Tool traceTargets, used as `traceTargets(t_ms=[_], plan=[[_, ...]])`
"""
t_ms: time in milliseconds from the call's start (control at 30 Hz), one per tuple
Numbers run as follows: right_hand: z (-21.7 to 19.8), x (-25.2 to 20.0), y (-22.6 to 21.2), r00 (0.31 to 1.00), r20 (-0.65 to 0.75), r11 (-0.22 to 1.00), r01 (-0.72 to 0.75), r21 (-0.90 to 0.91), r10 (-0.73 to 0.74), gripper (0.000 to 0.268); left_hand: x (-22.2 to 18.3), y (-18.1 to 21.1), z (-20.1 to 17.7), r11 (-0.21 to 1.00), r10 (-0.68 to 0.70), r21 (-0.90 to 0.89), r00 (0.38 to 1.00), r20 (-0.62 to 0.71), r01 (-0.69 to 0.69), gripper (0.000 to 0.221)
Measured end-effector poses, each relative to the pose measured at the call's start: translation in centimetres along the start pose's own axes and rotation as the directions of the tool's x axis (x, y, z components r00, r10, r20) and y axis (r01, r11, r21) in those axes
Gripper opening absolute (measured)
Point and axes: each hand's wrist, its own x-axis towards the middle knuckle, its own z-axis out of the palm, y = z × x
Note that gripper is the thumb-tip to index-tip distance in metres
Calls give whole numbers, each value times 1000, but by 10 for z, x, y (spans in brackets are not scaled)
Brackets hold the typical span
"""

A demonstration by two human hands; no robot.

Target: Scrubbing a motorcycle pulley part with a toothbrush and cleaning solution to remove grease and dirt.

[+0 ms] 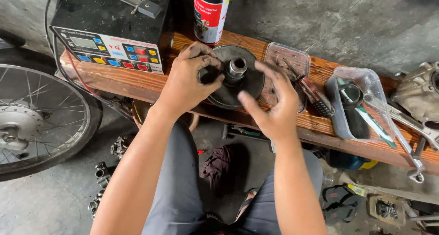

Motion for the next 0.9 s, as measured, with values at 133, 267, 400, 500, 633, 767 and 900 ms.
traceTargets(t_ms=[133, 267, 400, 500, 633, 767, 900], plan=[[17, -9, 6, 984, -177, 983, -58, -176, 27, 15, -1, 2, 2, 998, 59, 17, 998, -18, -59, 20], [26, -6, 17, 970, -244, 980, -68, -187, 20, 14, 1, 3, 3, 997, 77, 24, 996, -41, -76, 19], [25, -7, 16, 971, -239, 977, -50, -206, -1, 19, -1, -2, 4, 995, 95, 4, 995, -34, -95, 18], [25, -7, 3, 970, -240, 979, -28, -201, -21, 12, -3, 0, 3, 996, 91, -9, 994, -56, -91, 15], [24, -9, 4, 968, -250, 979, -19, -201, -33, 11, -9, 11, 0, 997, 73, -19, 994, -79, -75, 13], [25, -12, 3, 967, -251, 978, -13, -210, -42, 12, -19, 25, -7, 998, 50, 43, 993, -106, -46, 12], [25, -11, 2, 967, -252, 977, -9, -213, -46, 14, -18, 38, -16, 988, -4, 153, 996, -85, 17, 11]])
